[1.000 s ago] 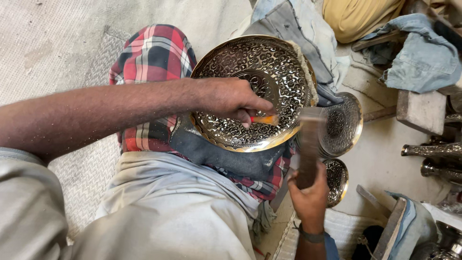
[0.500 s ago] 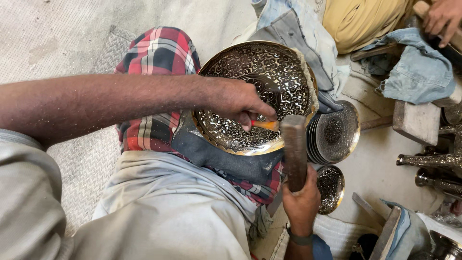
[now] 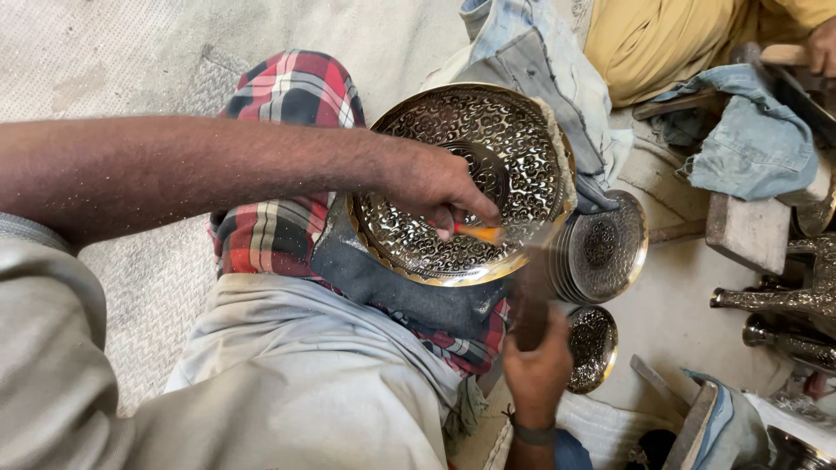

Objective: The person hammers a small red-handled punch against a brass plate to create a decorative pattern. The plate rests on a cloth-covered lap while the person repeatedly strikes the punch with a wooden mallet.

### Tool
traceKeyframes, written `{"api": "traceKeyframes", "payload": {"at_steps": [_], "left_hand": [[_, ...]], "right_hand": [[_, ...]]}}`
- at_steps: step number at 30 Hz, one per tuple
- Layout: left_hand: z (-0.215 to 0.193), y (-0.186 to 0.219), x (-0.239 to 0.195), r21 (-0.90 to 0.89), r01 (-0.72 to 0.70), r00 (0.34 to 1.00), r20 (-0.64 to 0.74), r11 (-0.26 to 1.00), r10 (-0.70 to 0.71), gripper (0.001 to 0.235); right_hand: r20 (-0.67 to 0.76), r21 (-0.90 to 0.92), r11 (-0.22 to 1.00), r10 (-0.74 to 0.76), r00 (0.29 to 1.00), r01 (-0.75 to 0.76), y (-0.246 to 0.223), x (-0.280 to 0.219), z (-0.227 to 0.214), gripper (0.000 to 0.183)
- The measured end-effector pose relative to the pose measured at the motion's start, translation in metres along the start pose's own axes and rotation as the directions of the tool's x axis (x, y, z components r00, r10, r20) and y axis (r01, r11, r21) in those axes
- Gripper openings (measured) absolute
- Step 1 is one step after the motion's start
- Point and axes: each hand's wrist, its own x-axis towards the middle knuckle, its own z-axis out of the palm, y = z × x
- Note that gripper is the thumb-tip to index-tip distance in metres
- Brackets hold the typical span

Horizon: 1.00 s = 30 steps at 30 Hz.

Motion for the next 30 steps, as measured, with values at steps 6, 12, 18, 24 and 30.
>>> {"api": "traceKeyframes", "payload": {"at_steps": [6, 12, 18, 24, 30], "left_hand": [[-0.002, -0.003, 0.001, 0.015, -0.053, 0.999, 0.007, 0.998, 0.053, 0.062], [-0.008, -0.001, 0.001, 0.081, 0.002, 0.999, 0.054, 0.997, -0.007, 0.058], [-0.014, -0.002, 0.000, 0.049, -0.007, 0.997, 0.074, 0.999, 0.003, 0.063], [-0.009, -0.010, 0.005, 0.035, -0.072, 0.996, 0.052, 0.997, 0.070, 0.055], [-0.017, -0.013, -0.017, 0.228, -0.190, 0.831, -0.481, 0.955, 0.280, 0.033]], "right_hand": [[-0.007, 0.497, 0.865, 0.082, 0.997, -0.068, 0.003, 0.001, 0.006, 0.062], [0.008, 0.446, 0.890, 0.098, 0.995, -0.091, 0.018, -0.002, 0.007, 0.067], [0.014, 0.230, 0.972, 0.055, 0.998, -0.057, 0.014, 0.000, 0.008, 0.073], [0.008, 0.101, 0.994, 0.035, 0.999, -0.036, -0.007, 0.000, 0.010, 0.068], [0.141, 0.560, 0.803, 0.152, 0.978, -0.205, -0.015, 0.019, 0.026, 0.079]]}}
